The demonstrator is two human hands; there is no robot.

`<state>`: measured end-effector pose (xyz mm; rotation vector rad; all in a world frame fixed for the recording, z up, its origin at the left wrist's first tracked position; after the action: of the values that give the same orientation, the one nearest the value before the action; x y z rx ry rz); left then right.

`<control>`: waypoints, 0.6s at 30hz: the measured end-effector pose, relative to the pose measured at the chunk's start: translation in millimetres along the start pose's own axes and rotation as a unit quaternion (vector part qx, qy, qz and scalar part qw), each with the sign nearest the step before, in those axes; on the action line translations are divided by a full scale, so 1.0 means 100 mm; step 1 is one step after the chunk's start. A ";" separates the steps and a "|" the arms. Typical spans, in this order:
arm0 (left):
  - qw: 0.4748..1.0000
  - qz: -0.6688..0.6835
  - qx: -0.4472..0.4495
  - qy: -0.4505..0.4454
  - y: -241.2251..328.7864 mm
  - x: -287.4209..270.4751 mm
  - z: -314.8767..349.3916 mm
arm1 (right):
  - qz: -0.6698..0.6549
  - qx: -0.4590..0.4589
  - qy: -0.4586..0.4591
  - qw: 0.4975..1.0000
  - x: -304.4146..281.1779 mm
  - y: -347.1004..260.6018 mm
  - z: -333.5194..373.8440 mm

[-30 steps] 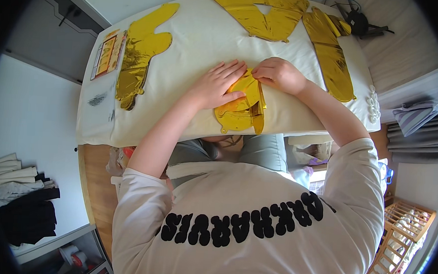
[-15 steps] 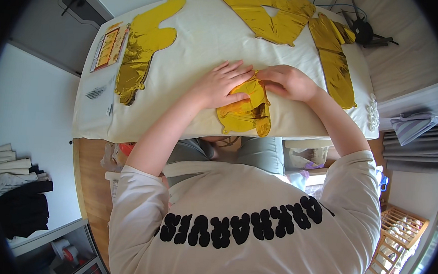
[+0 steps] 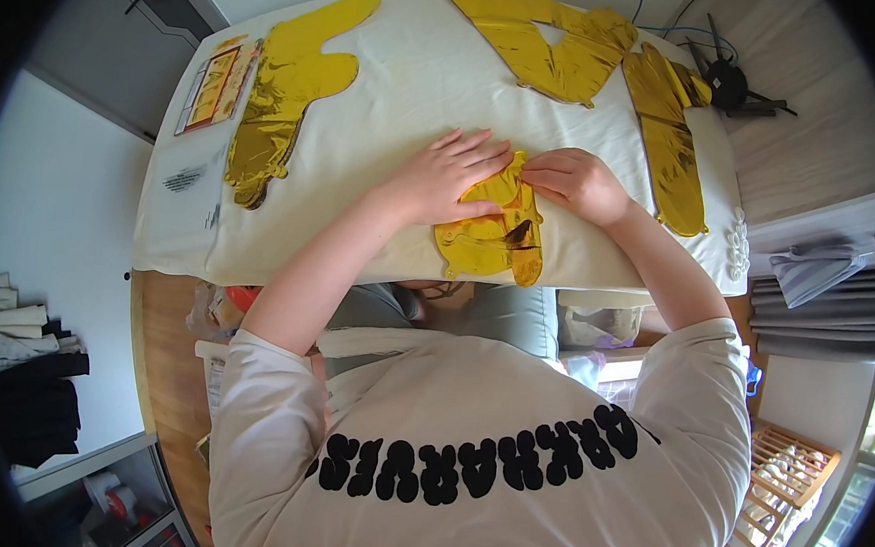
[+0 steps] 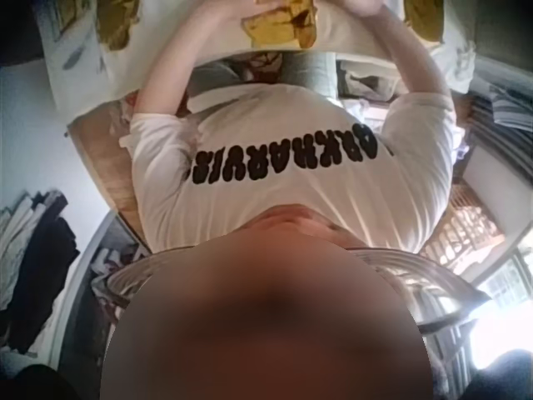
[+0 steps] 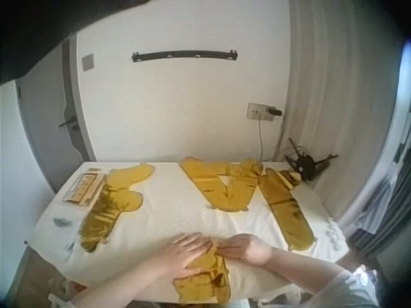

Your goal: Folding gold-colored foil sheets into compact squares and organizing them on cardboard bases.

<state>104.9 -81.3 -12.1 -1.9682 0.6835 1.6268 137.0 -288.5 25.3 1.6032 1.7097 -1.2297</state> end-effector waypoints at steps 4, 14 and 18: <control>0.995 -0.093 0.025 -0.006 0.09 -0.16 -0.04 | -0.017 0.027 0.009 0.999 0.00 0.03 0.04; 0.998 -0.029 0.052 0.018 -0.10 0.02 -0.27 | -0.015 0.005 -0.007 1.000 0.01 0.04 0.00; 0.999 0.006 0.046 0.010 -0.09 0.06 -0.28 | -0.022 0.010 -0.004 1.000 0.01 0.07 0.04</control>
<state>132.4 -92.5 -12.7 -1.9193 0.7649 1.5562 142.3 -292.1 20.4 1.5777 1.7409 -1.2760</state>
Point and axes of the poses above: each hand's wrist, its own z-axis away from the middle knuckle, its own x-axis out of the palm, y = z × x, the point moved 5 cm from there along -z, towards the middle knuckle, and after that the axes turned 12 degrees about -z, right-handed, at the moved point
